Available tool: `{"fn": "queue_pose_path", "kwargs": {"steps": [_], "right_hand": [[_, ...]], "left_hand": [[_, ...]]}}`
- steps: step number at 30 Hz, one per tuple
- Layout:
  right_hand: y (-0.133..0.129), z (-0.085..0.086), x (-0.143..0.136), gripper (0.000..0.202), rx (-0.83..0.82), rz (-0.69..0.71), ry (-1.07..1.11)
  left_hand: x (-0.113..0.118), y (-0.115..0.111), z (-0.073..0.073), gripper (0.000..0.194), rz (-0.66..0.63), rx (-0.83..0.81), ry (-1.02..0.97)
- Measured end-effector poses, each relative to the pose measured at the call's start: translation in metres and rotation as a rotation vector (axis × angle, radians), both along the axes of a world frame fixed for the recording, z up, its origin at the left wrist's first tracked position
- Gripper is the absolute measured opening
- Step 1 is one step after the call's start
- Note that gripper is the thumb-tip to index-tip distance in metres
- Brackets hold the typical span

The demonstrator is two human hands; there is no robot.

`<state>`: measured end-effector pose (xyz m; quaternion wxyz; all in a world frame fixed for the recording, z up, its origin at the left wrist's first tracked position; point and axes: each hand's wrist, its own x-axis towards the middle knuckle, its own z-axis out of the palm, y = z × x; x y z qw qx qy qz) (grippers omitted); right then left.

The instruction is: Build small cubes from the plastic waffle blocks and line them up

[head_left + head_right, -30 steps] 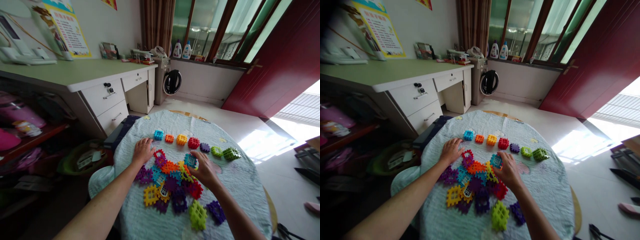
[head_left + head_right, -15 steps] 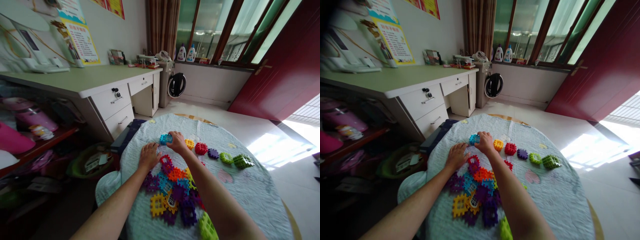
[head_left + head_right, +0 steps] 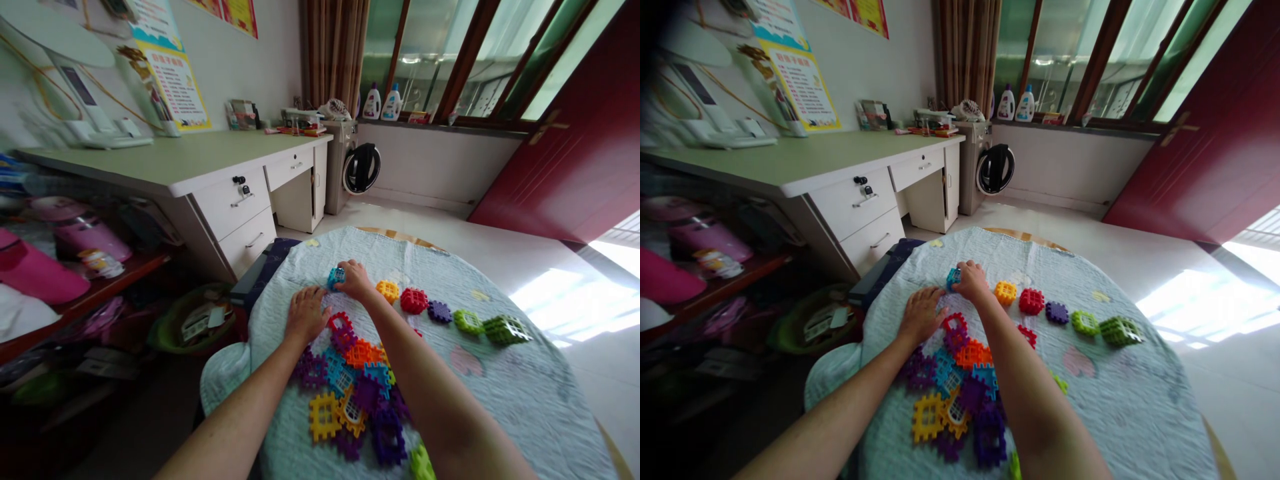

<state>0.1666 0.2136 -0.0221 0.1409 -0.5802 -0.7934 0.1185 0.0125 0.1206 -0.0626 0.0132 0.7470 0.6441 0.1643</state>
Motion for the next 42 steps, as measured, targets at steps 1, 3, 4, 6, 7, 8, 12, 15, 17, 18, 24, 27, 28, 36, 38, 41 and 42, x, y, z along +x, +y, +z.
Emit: {"fn": "queue_pose_path", "kwargs": {"steps": [1, 3, 4, 6, 7, 8, 12, 15, 17, 18, 24, 27, 28, 36, 38, 41, 42], "right_hand": [[0.000, -0.001, 0.001, 0.055, 0.002, -0.003, 0.008], [-0.002, -0.002, 0.004, 0.060, 0.010, -0.008, 0.029], [-0.003, -0.002, 0.006, 0.063, 0.015, -0.010, 0.040], [-0.008, -0.001, 0.011, 0.067, 0.028, -0.013, 0.063], [-0.011, -0.001, 0.014, 0.067, 0.035, -0.013, 0.075], [-0.013, -0.001, 0.017, 0.067, 0.042, -0.011, 0.085], [-0.020, -0.002, 0.023, 0.062, 0.055, 0.005, 0.121], [-0.019, -0.004, 0.021, 0.058, 0.053, 0.010, 0.151], [-0.016, -0.006, 0.019, 0.057, 0.049, 0.005, 0.175], [-0.015, -0.008, 0.018, 0.057, 0.046, 0.002, 0.189], [-0.009, -0.014, 0.013, 0.056, 0.034, -0.003, 0.271], [-0.010, -0.014, 0.011, 0.055, 0.043, -0.015, 0.308], [-0.011, -0.013, 0.012, 0.055, 0.049, -0.020, 0.319], [-0.063, 0.002, 0.049, 0.045, 0.134, -0.023, 0.399], [-0.089, 0.002, 0.061, 0.037, 0.135, -0.009, 0.385], [-0.130, -0.005, 0.071, 0.028, 0.044, 0.033, 0.324], [-0.144, -0.007, 0.072, 0.026, 0.004, 0.047, 0.305]], "left_hand": [[0.000, 0.000, 0.000, 0.039, 0.001, 0.000, -0.002], [0.000, 0.000, 0.000, 0.038, 0.004, 0.002, -0.008], [0.000, 0.000, 0.000, 0.038, 0.006, 0.002, -0.011], [0.000, 0.000, 0.000, 0.038, 0.006, 0.001, -0.015], [0.000, 0.000, 0.001, 0.038, 0.003, 0.002, -0.015], [0.000, 0.000, 0.001, 0.038, 0.000, 0.003, -0.015], [0.000, -0.001, 0.003, 0.038, -0.006, 0.003, -0.007], [0.000, 0.000, 0.003, 0.038, -0.003, -0.005, 0.001], [0.000, 0.000, 0.002, 0.042, -0.003, -0.010, 0.004], [0.000, 0.000, 0.001, 0.044, -0.003, -0.011, 0.006], [-0.001, 0.001, 0.001, 0.051, 0.002, -0.032, 0.037], [0.000, 0.000, 0.003, 0.050, 0.006, -0.050, 0.045], [0.000, -0.001, 0.003, 0.050, 0.008, -0.054, 0.047], [0.001, -0.001, 0.002, 0.046, 0.003, 0.004, 0.061], [0.001, -0.001, 0.002, 0.044, 0.004, 0.009, 0.065], [0.001, 0.000, 0.001, 0.041, 0.000, 0.014, 0.076], [0.001, 0.000, 0.000, 0.041, -0.001, 0.020, 0.081]]}}
